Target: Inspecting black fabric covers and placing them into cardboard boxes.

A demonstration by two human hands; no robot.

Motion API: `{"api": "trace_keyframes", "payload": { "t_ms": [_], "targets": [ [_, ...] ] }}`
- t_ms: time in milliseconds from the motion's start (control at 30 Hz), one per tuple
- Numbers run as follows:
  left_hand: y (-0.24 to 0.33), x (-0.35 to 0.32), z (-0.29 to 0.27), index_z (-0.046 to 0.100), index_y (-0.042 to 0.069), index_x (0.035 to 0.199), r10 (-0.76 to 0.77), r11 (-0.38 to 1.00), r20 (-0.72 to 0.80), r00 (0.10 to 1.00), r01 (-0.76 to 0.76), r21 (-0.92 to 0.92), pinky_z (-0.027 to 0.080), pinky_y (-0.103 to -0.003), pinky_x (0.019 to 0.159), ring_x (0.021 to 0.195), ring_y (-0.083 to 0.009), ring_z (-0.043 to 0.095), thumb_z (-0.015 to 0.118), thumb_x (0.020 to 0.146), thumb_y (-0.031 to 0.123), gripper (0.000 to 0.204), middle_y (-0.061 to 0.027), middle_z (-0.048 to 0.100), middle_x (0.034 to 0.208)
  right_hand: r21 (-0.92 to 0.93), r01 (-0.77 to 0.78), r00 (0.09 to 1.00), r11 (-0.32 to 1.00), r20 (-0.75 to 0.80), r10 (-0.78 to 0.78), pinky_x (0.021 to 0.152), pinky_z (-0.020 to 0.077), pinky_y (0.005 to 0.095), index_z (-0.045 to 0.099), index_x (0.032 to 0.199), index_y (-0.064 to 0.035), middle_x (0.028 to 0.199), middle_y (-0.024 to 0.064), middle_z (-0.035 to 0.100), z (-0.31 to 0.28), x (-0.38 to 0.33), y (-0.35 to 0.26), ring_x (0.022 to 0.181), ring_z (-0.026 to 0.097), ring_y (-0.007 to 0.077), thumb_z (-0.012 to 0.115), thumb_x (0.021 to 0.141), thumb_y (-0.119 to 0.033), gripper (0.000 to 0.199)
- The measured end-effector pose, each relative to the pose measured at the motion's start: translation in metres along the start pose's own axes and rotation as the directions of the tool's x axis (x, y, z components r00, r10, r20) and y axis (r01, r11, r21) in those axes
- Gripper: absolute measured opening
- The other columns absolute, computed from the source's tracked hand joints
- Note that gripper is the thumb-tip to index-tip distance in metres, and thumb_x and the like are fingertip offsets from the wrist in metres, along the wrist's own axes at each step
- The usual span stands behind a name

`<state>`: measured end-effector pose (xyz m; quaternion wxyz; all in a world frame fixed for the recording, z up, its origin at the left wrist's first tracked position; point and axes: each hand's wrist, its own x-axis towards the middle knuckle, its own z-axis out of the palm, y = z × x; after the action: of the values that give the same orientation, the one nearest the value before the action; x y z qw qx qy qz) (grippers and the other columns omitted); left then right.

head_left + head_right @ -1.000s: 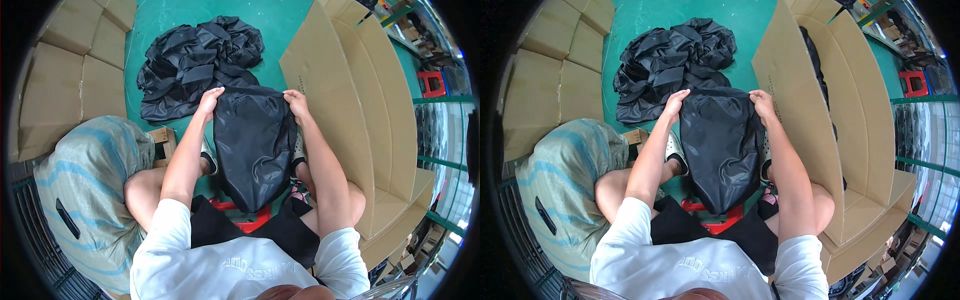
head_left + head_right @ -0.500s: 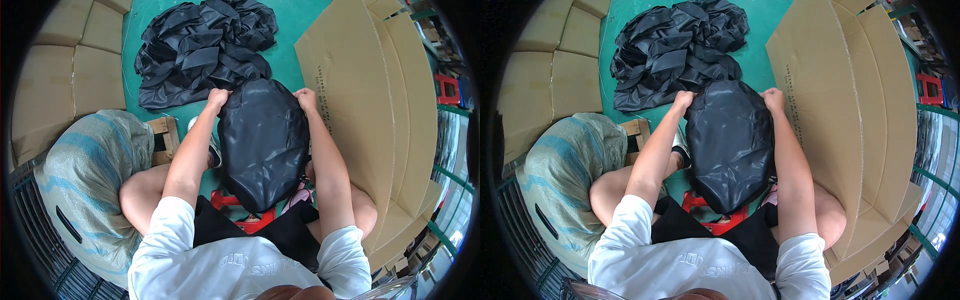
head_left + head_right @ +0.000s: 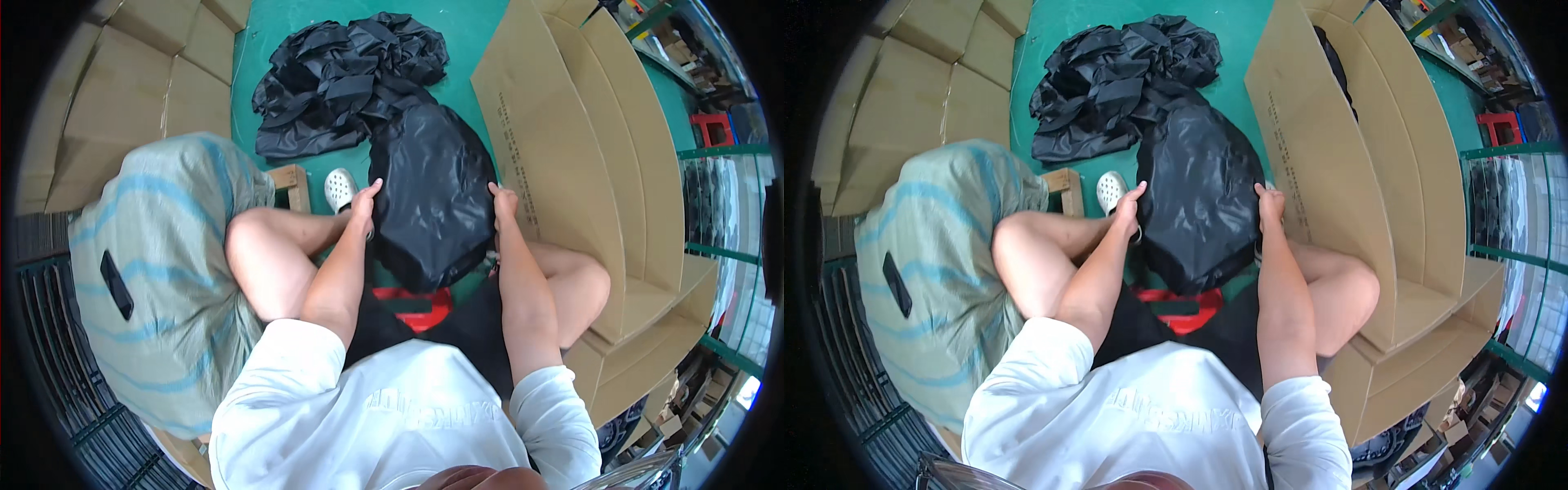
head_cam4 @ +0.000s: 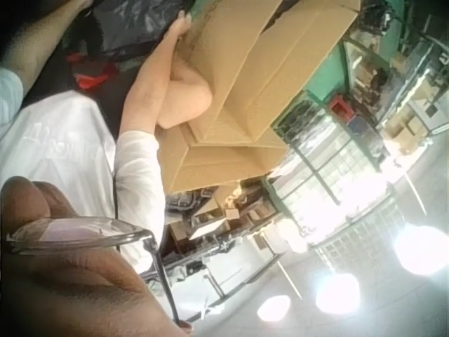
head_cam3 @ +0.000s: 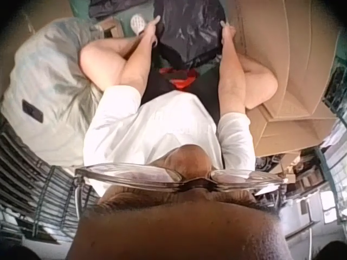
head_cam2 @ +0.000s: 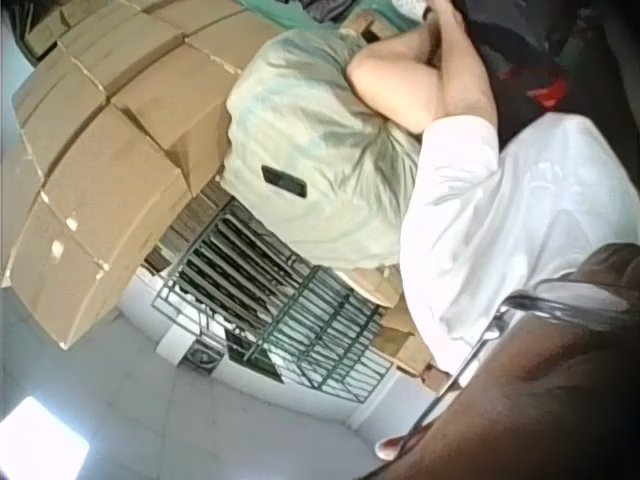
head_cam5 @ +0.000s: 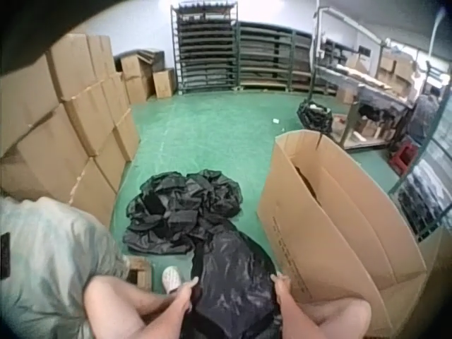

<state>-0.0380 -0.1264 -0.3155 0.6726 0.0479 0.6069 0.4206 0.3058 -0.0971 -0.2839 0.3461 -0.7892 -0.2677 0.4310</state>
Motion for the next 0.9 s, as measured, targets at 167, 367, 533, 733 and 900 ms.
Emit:
{"api": "trace_keyframes", "payload": {
  "t_ms": [167, 367, 533, 733, 900],
  "targets": [
    [-0.060, -0.046, -0.003, 0.063, -0.006, 0.105, 0.036, 0.992, 0.012, 0.999, -0.034, -0.120, 0.048, -0.037, 0.089, 0.097, -0.0243, 0.062, 0.076, 0.080, 0.037, 0.052, -0.0151, 0.066, 0.108, 0.390, -0.276, 0.960, 0.879, 0.066, 0.272, 0.089, 0.0499, 0.0443, 0.054, 0.122, 0.0035, 0.116, 0.0187, 0.061, -0.012, -0.026, 0.049, 0.098, 0.061, 0.0310, 0.071, 0.079, -0.018, 0.051],
    [-0.073, -0.114, 0.003, 0.057, -0.011, 0.119, -0.031, 0.999, -0.104, 0.994, 0.034, 0.028, 0.045, -0.037, 0.096, 0.108, -0.0272, 0.060, 0.079, 0.076, 0.034, 0.066, -0.0197, 0.062, 0.120, 0.336, -0.576, 0.807, 0.745, 0.380, 0.453, 0.081, 0.0482, 0.0503, 0.058, 0.104, -0.0067, 0.096, 0.0115, 0.064, -0.025, -0.095, 0.025, 0.090, 0.061, 0.0297, 0.066, 0.077, -0.019, 0.031],
    [-0.078, -0.123, 0.003, 0.052, -0.004, 0.128, -0.334, 0.929, 0.058, 0.941, 0.319, 0.188, 0.041, -0.047, 0.102, 0.117, -0.0327, 0.057, 0.076, 0.074, 0.022, 0.064, -0.0186, 0.059, 0.127, -0.155, -0.420, 0.800, 0.894, 0.401, 0.446, 0.059, 0.0434, 0.0410, 0.054, 0.082, -0.0091, 0.071, 0.0036, 0.055, -0.036, -0.090, 0.041, 0.064, 0.054, 0.0180, 0.065, 0.076, -0.015, 0.014],
    [-0.087, -0.123, 0.013, 0.053, -0.004, 0.124, -0.222, 0.910, -0.175, 0.959, 0.268, 0.316, 0.042, -0.059, 0.095, 0.118, -0.0430, 0.052, 0.064, 0.065, 0.002, 0.060, -0.0238, 0.054, 0.130, -0.153, -0.239, 0.964, 0.959, -0.153, 0.216, 0.042, 0.0328, 0.0353, 0.053, 0.073, -0.0059, 0.064, 0.0062, 0.049, -0.032, -0.034, 0.109, 0.047, 0.042, 0.0189, 0.059, 0.081, -0.010, 0.011],
    [-0.079, -0.145, -0.017, 0.055, -0.005, 0.115, -0.295, 0.954, -0.466, 0.834, 0.283, -0.098, 0.040, -0.059, 0.095, 0.118, -0.0428, 0.050, 0.054, 0.066, 0.001, 0.049, -0.0251, 0.051, 0.131, 0.371, -0.419, 0.892, 0.829, -0.003, 0.453, 0.069, 0.0502, 0.0521, 0.053, 0.108, 0.0007, 0.089, 0.0208, 0.062, -0.004, -0.124, 0.051, 0.063, 0.058, 0.0355, 0.048, 0.086, -0.022, 0.032]
  ]
}}
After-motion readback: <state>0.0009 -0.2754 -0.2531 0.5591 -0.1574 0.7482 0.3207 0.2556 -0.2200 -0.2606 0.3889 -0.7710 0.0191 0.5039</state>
